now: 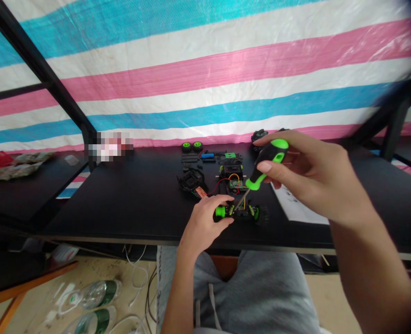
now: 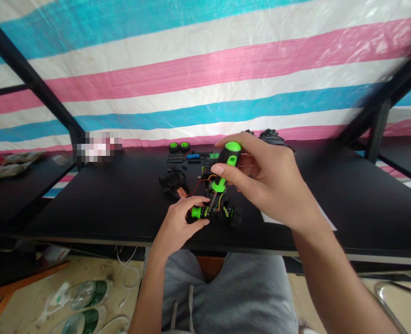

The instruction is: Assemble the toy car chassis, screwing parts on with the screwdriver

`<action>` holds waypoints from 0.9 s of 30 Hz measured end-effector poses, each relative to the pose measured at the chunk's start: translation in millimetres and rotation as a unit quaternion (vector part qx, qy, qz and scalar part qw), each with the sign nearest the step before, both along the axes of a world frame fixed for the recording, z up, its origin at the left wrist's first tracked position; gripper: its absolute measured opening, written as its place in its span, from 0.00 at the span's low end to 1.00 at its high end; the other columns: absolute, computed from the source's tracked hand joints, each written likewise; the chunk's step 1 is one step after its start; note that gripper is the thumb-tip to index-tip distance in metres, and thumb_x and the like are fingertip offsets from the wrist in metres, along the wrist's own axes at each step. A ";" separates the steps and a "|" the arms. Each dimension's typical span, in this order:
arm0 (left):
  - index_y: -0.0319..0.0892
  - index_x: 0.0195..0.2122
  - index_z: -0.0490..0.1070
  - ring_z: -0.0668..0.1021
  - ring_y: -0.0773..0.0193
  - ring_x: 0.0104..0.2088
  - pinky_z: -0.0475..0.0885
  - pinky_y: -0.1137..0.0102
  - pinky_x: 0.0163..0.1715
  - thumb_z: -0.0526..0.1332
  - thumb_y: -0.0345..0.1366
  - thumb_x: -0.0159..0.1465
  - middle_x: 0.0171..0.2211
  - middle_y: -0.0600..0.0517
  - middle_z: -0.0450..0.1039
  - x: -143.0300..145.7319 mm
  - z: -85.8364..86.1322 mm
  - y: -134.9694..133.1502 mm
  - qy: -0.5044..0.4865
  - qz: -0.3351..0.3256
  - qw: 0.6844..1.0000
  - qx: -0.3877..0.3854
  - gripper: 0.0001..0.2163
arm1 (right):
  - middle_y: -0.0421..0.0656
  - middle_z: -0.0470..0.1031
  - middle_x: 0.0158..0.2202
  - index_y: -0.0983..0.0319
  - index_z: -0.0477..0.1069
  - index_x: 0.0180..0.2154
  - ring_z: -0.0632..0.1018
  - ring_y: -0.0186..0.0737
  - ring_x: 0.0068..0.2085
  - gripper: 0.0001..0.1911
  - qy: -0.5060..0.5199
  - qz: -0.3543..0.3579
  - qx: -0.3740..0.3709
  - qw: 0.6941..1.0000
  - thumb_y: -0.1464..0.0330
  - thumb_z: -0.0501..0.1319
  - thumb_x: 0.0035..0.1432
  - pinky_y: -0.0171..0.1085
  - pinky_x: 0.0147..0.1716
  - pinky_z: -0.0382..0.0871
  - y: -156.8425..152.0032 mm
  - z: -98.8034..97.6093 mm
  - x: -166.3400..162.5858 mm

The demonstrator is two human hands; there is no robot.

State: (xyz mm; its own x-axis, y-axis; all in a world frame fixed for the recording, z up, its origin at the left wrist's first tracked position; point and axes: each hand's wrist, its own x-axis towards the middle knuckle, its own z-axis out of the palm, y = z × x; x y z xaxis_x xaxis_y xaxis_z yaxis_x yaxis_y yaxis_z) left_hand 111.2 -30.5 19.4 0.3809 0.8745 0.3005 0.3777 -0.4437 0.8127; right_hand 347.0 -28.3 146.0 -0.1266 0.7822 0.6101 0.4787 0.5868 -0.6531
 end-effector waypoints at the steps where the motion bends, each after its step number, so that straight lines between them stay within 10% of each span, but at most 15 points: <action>1: 0.49 0.60 0.82 0.85 0.52 0.53 0.77 0.57 0.62 0.77 0.25 0.63 0.51 0.49 0.86 -0.3 0.2 -0.1 0.000 0.001 1.000 0.000 0.24 | 0.34 0.78 0.24 0.60 0.82 0.52 0.76 0.31 0.20 0.19 -0.006 0.003 -0.004 1.000 0.56 0.75 0.66 0.29 0.21 0.67 1.0 -0.1 -0.2; 27: 0.44 0.45 0.78 0.84 0.57 0.45 0.76 0.66 0.52 0.76 0.27 0.63 0.44 0.51 0.84 -3.7 2.7 2.4 -0.030 -0.015 0.999 -0.036 0.12 | 0.40 0.85 0.37 0.49 0.85 0.58 0.80 0.34 0.24 0.17 0.146 0.106 -0.081 0.980 0.55 0.71 0.71 0.34 0.22 0.78 -13.6 -9.0 -10.8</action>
